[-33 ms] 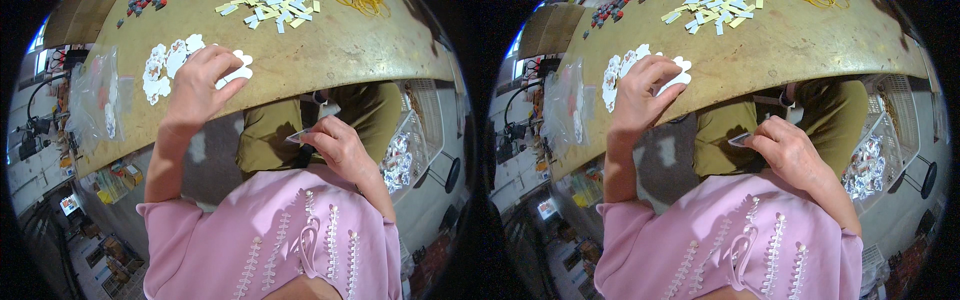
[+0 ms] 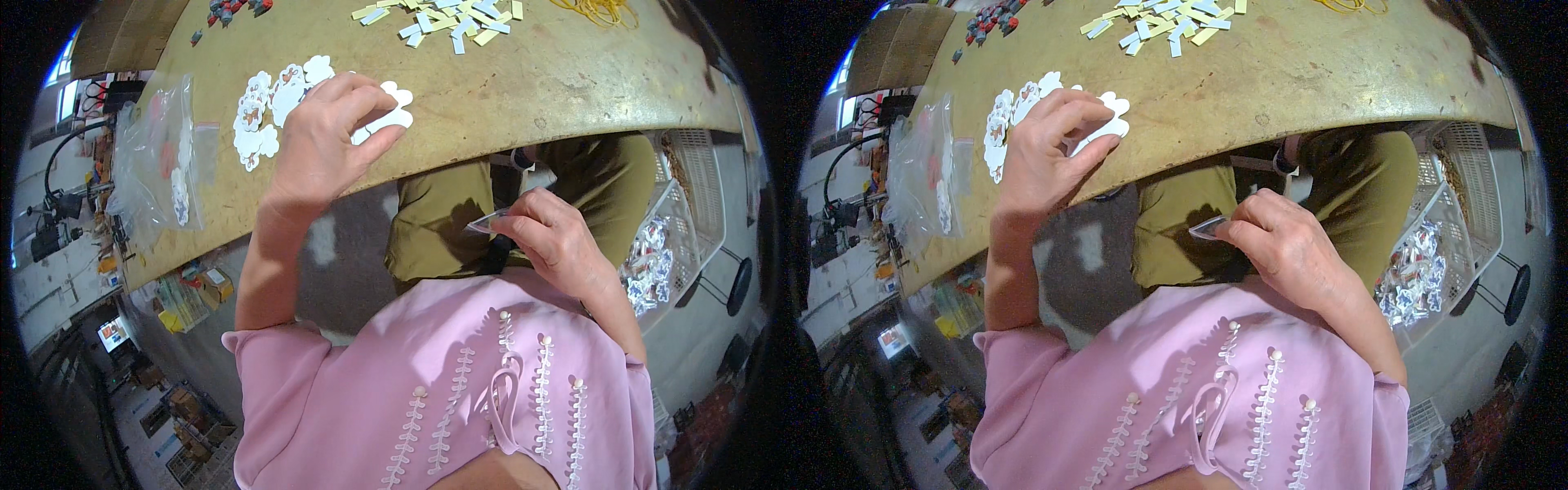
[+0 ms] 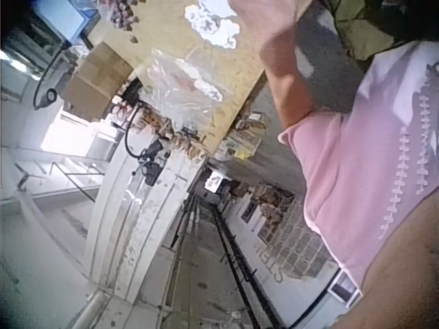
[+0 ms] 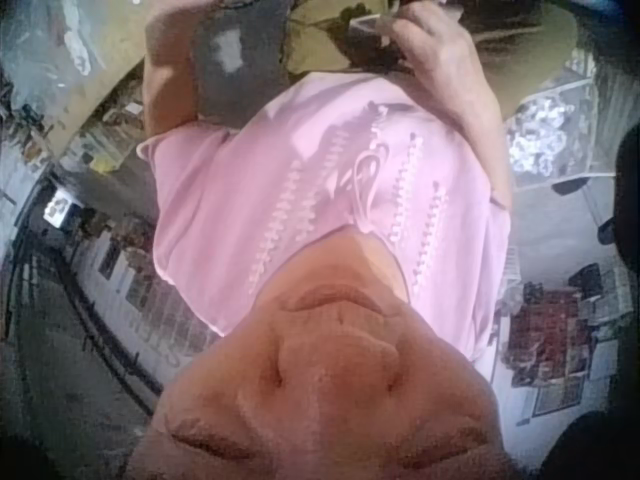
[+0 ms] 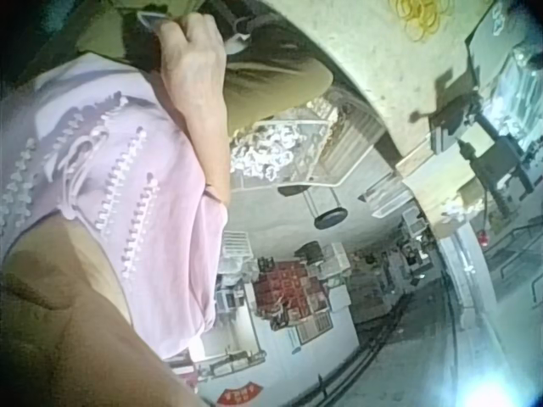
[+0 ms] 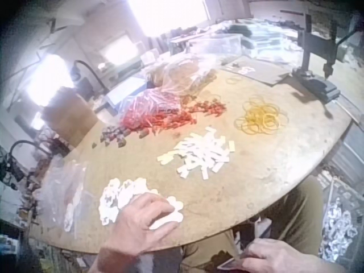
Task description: The person assembles small craft kits by placing white cutouts, red and yellow components, and small rectangular pieces into clear plastic bags. The person handles each item individually and seals the bags, repeating the process throughout the clip.
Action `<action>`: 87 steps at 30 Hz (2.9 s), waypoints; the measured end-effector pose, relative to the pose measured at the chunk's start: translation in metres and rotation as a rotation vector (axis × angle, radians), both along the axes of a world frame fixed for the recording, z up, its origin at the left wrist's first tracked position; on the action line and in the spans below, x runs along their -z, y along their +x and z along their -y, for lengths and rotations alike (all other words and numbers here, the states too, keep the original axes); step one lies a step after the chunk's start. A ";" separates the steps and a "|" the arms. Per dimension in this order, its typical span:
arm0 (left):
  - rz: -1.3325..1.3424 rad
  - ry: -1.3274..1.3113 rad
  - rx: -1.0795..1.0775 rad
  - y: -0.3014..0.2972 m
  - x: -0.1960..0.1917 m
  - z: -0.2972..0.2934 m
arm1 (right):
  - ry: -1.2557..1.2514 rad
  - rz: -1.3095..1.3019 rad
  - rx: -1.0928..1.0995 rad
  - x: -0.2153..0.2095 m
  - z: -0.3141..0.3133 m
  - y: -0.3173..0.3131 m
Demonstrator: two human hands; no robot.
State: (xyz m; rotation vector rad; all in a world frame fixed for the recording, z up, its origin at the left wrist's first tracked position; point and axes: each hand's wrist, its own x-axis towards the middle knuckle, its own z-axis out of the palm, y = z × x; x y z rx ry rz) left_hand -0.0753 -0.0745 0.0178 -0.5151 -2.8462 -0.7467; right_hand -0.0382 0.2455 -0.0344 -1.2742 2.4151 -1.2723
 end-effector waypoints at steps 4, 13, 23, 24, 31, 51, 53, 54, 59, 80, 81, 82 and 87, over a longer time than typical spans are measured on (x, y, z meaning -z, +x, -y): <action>0.086 0.092 -0.034 -0.001 -0.003 -0.001 | -0.011 -0.002 -0.007 0.002 0.000 0.000; -0.301 -0.055 -0.150 0.012 0.006 -0.017 | -0.053 -0.095 0.132 -0.009 0.002 0.000; -0.055 0.485 -0.456 0.055 -0.014 -0.065 | -0.084 -0.155 0.102 -0.023 0.022 -0.016; 0.034 0.627 -0.326 0.062 -0.015 -0.070 | -0.091 -0.145 0.103 -0.024 0.024 -0.015; -0.159 0.403 0.094 0.064 0.003 -0.061 | -0.148 -0.047 0.121 -0.027 0.027 -0.011; 0.194 0.082 0.167 0.062 -0.026 -0.062 | -0.097 -0.072 -0.041 -0.023 0.030 -0.006; 0.196 0.217 0.139 0.060 -0.021 -0.060 | -0.147 -0.050 0.014 -0.026 0.027 -0.008; 0.193 0.281 0.125 0.058 -0.017 -0.057 | -0.176 -0.043 0.040 -0.026 0.027 -0.011; -0.036 0.293 0.167 0.062 0.003 -0.059 | -0.175 -0.047 0.099 -0.026 0.027 -0.010; -0.293 -0.429 -0.257 -0.024 0.025 0.060 | -0.020 -0.174 0.150 -0.025 0.017 -0.013; -0.293 -0.436 -0.264 -0.025 0.025 0.060 | -0.015 -0.154 0.159 -0.024 0.016 -0.013; -0.266 -0.395 -0.258 -0.024 0.024 0.058 | -0.020 -0.128 0.156 -0.023 0.015 -0.013; -0.184 -0.242 -0.232 -0.022 0.012 0.055 | 0.063 -0.018 0.131 -0.018 0.014 -0.008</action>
